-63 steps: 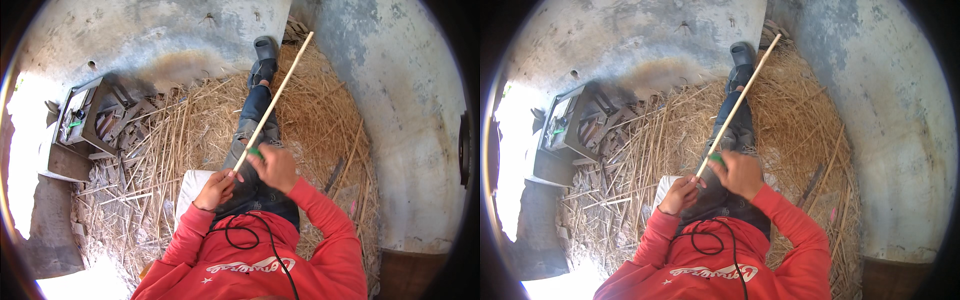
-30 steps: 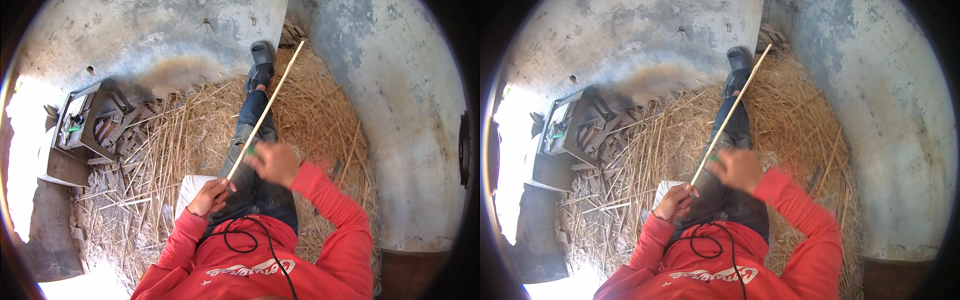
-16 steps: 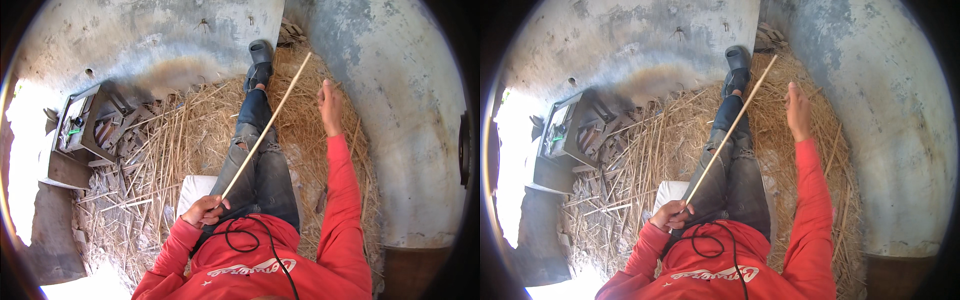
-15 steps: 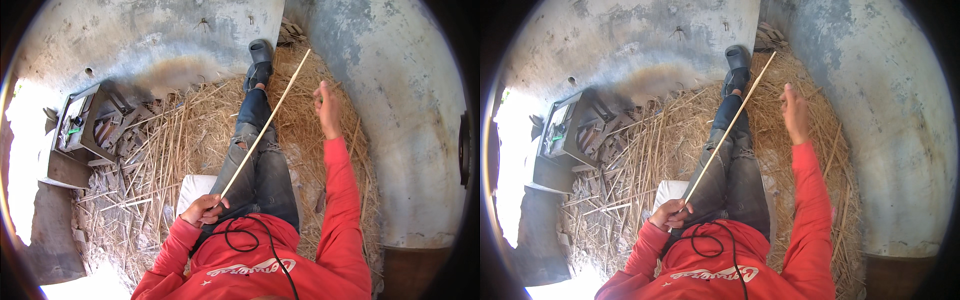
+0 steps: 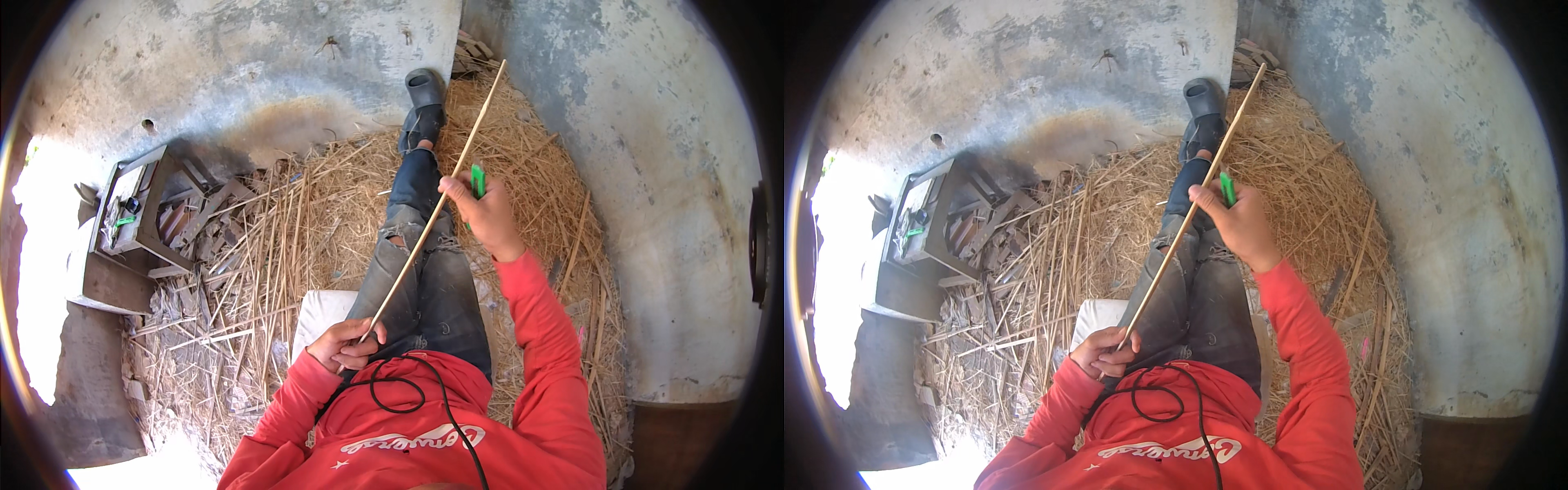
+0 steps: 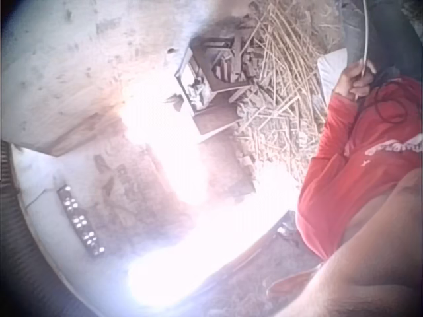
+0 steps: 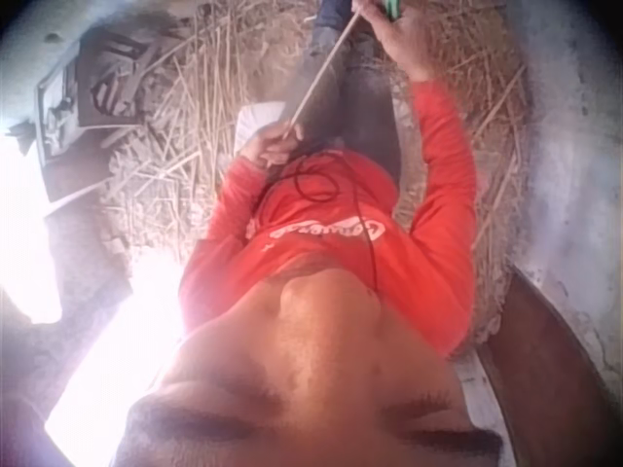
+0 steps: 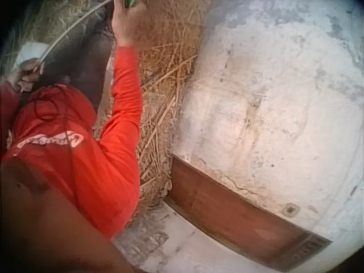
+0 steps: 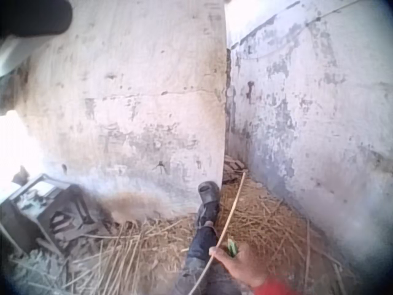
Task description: The person uses a small green knife to shave thin strips from a long wooden stick while sitting on the floor.
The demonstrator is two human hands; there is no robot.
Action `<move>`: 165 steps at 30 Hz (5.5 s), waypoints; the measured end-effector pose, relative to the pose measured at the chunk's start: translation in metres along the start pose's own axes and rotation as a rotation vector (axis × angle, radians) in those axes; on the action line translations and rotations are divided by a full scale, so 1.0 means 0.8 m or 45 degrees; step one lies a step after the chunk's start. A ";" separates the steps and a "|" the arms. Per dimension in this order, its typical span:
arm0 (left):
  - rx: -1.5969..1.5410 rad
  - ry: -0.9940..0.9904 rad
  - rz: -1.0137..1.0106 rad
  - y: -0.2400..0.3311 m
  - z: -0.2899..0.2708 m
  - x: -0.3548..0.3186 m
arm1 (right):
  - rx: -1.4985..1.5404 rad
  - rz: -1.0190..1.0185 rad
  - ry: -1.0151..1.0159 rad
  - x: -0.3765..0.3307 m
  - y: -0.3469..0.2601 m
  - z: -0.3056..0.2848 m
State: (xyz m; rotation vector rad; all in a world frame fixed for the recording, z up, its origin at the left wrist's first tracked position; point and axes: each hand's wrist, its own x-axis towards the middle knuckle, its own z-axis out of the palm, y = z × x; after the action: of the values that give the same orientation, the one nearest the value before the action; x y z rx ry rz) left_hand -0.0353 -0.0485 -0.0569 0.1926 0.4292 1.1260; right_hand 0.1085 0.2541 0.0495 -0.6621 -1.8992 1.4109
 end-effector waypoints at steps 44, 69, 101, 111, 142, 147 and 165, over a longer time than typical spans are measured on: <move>0.928 0.546 0.620 0.005 0.027 0.021 | -0.499 -0.454 -0.174 -0.042 -0.002 -0.001; 0.543 0.466 0.378 0.013 0.037 0.025 | -0.971 -0.253 -0.150 -0.053 0.015 0.014; 0.725 0.514 0.640 0.046 0.044 0.051 | -0.097 0.348 -1.161 -0.063 -0.010 0.021; 1.163 0.796 0.979 0.033 0.043 0.065 | -0.262 -0.040 -0.377 -0.052 -0.028 0.051; 1.074 0.684 0.731 0.045 0.058 0.066 | -1.040 -0.272 -0.141 -0.063 0.016 0.056; 1.014 0.678 0.723 0.046 0.061 0.070 | -0.932 -0.209 -0.134 -0.061 0.015 0.056; 1.135 0.795 0.924 0.053 0.054 0.069 | -0.003 0.150 -0.471 -0.059 0.000 0.037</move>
State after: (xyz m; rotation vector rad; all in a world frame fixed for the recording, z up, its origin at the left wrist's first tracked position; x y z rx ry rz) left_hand -0.0323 0.0221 -0.0153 0.8345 1.5007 1.6344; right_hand 0.1167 0.2012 0.0341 -0.5492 -2.1723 1.7004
